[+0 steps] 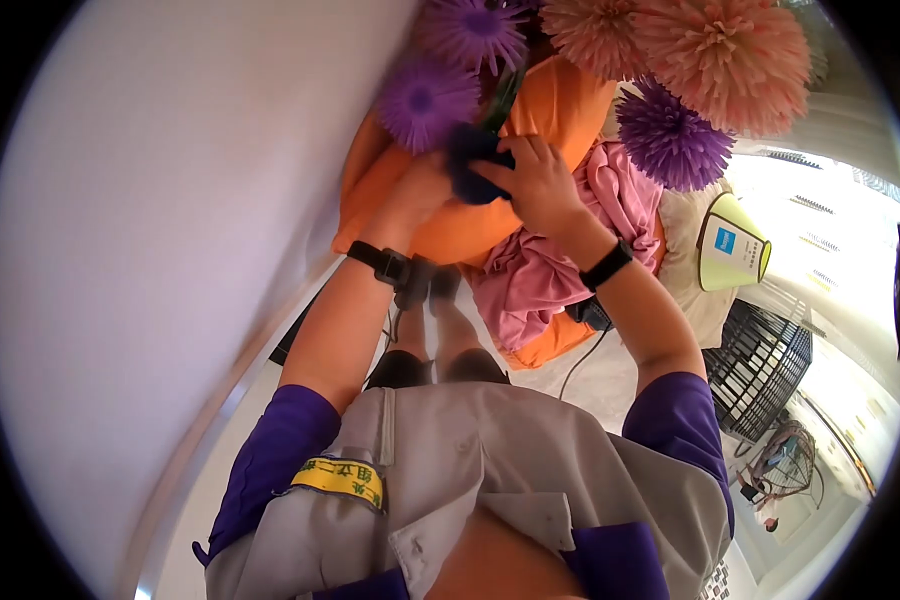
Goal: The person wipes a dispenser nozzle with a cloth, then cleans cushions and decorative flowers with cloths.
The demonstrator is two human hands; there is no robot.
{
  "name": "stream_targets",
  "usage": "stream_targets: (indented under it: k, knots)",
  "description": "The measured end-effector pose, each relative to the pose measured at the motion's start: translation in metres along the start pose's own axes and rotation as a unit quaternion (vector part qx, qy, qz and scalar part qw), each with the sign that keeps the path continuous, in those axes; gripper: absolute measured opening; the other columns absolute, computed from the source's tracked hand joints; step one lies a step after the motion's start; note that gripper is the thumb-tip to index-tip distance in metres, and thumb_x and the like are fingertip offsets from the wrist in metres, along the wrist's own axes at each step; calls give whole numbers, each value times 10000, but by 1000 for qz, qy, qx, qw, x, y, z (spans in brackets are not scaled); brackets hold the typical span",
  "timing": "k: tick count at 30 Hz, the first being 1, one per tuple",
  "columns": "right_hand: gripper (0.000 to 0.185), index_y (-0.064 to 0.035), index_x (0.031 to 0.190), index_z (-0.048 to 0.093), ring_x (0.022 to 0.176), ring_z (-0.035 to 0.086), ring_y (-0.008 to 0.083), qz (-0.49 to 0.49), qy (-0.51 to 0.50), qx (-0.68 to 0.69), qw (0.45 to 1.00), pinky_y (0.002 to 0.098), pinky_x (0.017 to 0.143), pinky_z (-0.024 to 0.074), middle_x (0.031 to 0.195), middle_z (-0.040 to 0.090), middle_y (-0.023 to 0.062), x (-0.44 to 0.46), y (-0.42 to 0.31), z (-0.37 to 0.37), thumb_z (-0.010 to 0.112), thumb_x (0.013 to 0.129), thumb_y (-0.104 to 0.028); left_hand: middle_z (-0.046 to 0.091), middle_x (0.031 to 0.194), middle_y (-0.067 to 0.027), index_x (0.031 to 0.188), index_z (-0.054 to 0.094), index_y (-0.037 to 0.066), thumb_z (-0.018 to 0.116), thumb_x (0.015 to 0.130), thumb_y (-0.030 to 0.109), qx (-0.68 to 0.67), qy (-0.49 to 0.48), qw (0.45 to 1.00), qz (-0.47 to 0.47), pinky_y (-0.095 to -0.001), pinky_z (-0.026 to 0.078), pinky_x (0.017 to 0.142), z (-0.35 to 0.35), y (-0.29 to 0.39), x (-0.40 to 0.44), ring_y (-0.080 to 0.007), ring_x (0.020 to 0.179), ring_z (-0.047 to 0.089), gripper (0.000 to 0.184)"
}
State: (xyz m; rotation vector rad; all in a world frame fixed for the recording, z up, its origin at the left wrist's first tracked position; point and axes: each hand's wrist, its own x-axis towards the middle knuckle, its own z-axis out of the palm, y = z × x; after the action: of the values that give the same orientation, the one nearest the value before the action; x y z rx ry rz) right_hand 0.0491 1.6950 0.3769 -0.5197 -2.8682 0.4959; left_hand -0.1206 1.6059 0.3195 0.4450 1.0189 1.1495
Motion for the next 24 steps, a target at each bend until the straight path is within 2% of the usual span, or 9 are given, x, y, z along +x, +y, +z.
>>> stream_targets:
  k: [4, 6, 8, 12, 14, 15, 17, 20, 24]
  knots:
    - [503, -250, 1134, 614, 1046, 485, 289, 108, -8, -129, 986, 408, 868, 427, 1091, 513, 100, 12, 29, -7, 681, 644, -159, 633, 1040, -101, 1107, 575, 1, 556, 860, 29, -40, 12, 998, -51, -299, 496, 867, 0, -1, 1, -195, 967, 620, 250]
    - [499, -236, 1145, 607, 1047, 482, 317, 227, 67, 89, 967, 416, 872, 432, 1105, 505, 123, 12, 23, -21, 698, 656, -188, 634, 1041, -97, 1107, 575, -1, 559, 856, 25, -36, 14, 999, -37, -312, 486, 892, 1, 3, 5, -204, 983, 615, 253]
    - [588, -185, 1181, 578, 1014, 507, 342, 148, 34, 72, 986, 401, 847, 457, 1082, 492, 151, 2, 2, -6, 692, 620, -54, 635, 1041, -91, 1106, 575, 0, 552, 865, 69, 28, -2, 999, 28, -320, 493, 870, -15, -30, 9, -203, 972, 618, 251]
    - [581, -186, 1165, 585, 1008, 503, 339, 165, -15, 102, 981, 397, 850, 456, 1051, 488, 146, -6, -14, -5, 704, 613, -49, 637, 1041, -81, 1104, 577, 2, 543, 879, 135, 123, -8, 982, 145, -331, 504, 837, -22, -47, 19, -201, 955, 622, 264]
    - [568, -183, 1151, 593, 1003, 503, 337, 162, -30, 91, 982, 395, 847, 456, 1046, 486, 144, -9, -17, -9, 709, 610, -53, 638, 1003, -66, 1099, 585, 8, 557, 876, 219, -287, 40, 952, -97, -321, 506, 793, 12, 1, -3, -178, 889, 623, 308]
    - [562, -185, 1139, 598, 1004, 504, 331, 151, -41, 86, 984, 395, 839, 458, 1046, 486, 140, -11, -19, -13, 703, 604, -45, 638, 1003, -66, 1099, 585, 8, 557, 876, 219, -290, 41, 952, -93, -321, 506, 793, 16, 0, 1, -178, 889, 623, 308]
    - [556, -186, 1127, 603, 1005, 505, 324, 138, -46, 75, 987, 396, 831, 460, 1045, 486, 136, -14, -17, -19, 698, 599, -38, 636, 950, -51, 1086, 593, 20, 588, 861, 252, 113, 83, 990, -18, -306, 510, 752, 23, 5, 15, -158, 826, 615, 323]
    - [510, -153, 1069, 628, 957, 523, 318, 120, -45, 155, 980, 397, 804, 459, 965, 523, 115, -24, -1, -26, 684, 578, -29, 634, 926, -47, 1056, 598, 26, 590, 870, 274, 189, 132, 969, -92, -290, 513, 720, 34, 16, 18, -147, 805, 615, 310]
    - [457, -45, 1013, 616, 916, 568, 325, 260, 240, 202, 913, 375, 829, 465, 950, 599, 155, -19, 18, -37, 637, 562, 27, 648, 860, -85, 977, 596, 23, 597, 878, 292, -57, 89, 992, -76, -291, 528, 675, 22, -7, 14, -165, 758, 642, 287]
